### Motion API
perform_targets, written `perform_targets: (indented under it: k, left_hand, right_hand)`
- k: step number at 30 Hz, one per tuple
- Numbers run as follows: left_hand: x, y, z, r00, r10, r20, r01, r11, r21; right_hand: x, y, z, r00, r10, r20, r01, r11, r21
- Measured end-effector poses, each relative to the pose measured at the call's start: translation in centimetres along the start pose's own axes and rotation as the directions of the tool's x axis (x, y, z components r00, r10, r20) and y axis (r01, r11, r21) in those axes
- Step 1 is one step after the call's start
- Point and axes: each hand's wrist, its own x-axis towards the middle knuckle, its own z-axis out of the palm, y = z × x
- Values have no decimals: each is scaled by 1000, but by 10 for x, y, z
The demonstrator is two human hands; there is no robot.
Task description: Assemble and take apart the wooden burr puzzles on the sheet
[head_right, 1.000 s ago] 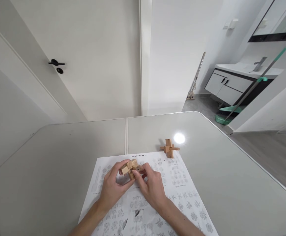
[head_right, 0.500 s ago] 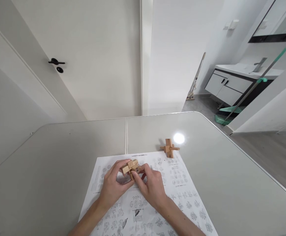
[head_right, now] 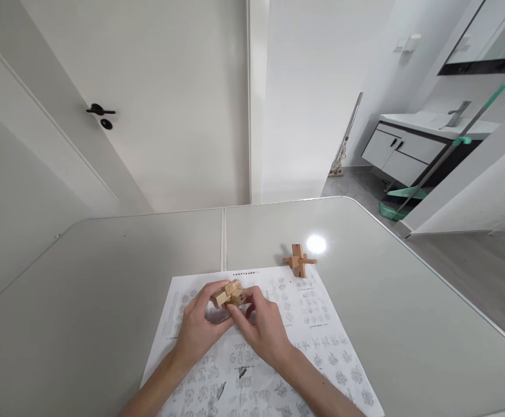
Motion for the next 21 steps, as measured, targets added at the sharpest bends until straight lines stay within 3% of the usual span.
perform_targets:
  k: [11,21]
  left_hand:
    - [-2,-5,2,997,76,1,-76,996,41]
    - [-2,0,1,998,-56,39,56,998,4]
  right_hand:
    - [0,4,11,996,85,-34,-82,994,79]
    - [0,-2,4,1000,29,-7,-28,996,85]
